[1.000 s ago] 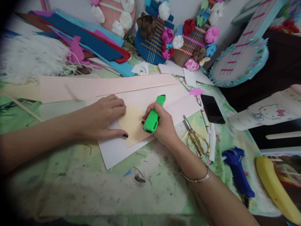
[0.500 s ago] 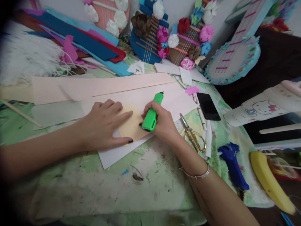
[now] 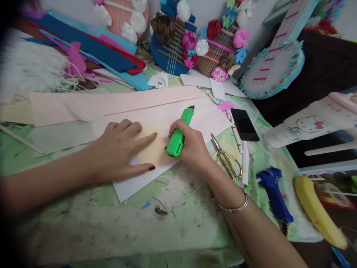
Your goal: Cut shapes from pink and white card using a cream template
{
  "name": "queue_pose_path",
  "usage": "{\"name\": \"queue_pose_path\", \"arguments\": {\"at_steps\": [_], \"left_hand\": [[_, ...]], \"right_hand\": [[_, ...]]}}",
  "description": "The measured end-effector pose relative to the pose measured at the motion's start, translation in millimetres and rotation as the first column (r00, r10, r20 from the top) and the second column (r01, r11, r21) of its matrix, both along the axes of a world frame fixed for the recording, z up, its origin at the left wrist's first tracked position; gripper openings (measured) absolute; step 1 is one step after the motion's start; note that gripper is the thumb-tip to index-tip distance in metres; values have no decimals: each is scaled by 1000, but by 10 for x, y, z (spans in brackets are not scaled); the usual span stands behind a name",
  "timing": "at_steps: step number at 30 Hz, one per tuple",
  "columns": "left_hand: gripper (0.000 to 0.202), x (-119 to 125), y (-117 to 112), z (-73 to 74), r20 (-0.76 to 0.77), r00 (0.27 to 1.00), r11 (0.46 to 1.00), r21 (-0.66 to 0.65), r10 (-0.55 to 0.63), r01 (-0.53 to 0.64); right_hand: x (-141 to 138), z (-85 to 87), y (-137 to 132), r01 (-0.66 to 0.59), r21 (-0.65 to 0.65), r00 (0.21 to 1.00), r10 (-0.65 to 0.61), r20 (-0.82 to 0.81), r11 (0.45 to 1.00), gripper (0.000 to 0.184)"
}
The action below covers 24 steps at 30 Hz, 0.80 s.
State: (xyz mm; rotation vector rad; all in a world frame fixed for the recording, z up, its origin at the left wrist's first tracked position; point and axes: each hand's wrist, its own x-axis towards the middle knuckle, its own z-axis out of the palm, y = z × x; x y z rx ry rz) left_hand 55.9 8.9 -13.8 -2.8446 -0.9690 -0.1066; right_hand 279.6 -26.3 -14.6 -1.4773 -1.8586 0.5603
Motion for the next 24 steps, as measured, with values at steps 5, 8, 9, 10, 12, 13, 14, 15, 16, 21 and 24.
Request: {"name": "queue_pose_path", "arguments": {"at_steps": [5,8,9,10,12,13,14,15,16,21,24], "left_hand": [[74,-2,2,5,6,1000,1000,-2,-13,13],[73,-3,15,-3,-3,1000,1000,5,-15,15],[73,-3,18,-6,-4,1000,1000,11,-16,16],[72,-3,20,-9,-3,1000,1000,18,-17,17],[72,-1,21,-11,4,1000,1000,23,-21,21],[72,0,19,-11,8,1000,1000,20,-23,23],[72,2,16,-9,12,1000,1000,16,-23,23],[71,4,13,-8,14,1000,1000,11,-23,23],[71,5,10,-6,15,1000,1000,5,-22,22],[71,-1,8,-15,26,999,1000,-6,-27,27],[69,-7,5,-22,45,999,1000,7,-30,30]], "right_hand": [[37,16,3,-33,-50,999,32,-17,998,30],[78,12,6,-84,-75,996,81,-49,994,31],[90,10,7,-99,-82,994,95,-56,992,31],[101,7,6,-109,-89,993,104,-60,990,31],[114,5,4,-120,-98,991,114,-63,988,31],[116,5,2,-124,-103,991,117,-66,987,32],[116,5,0,-126,-110,990,119,-70,986,32],[115,5,-4,-129,-116,990,121,-75,985,32],[112,5,-7,-134,-123,989,125,-81,983,32],[90,8,-23,-178,-131,981,165,-101,975,30],[77,10,-25,-179,-134,980,165,-113,975,29]]}}
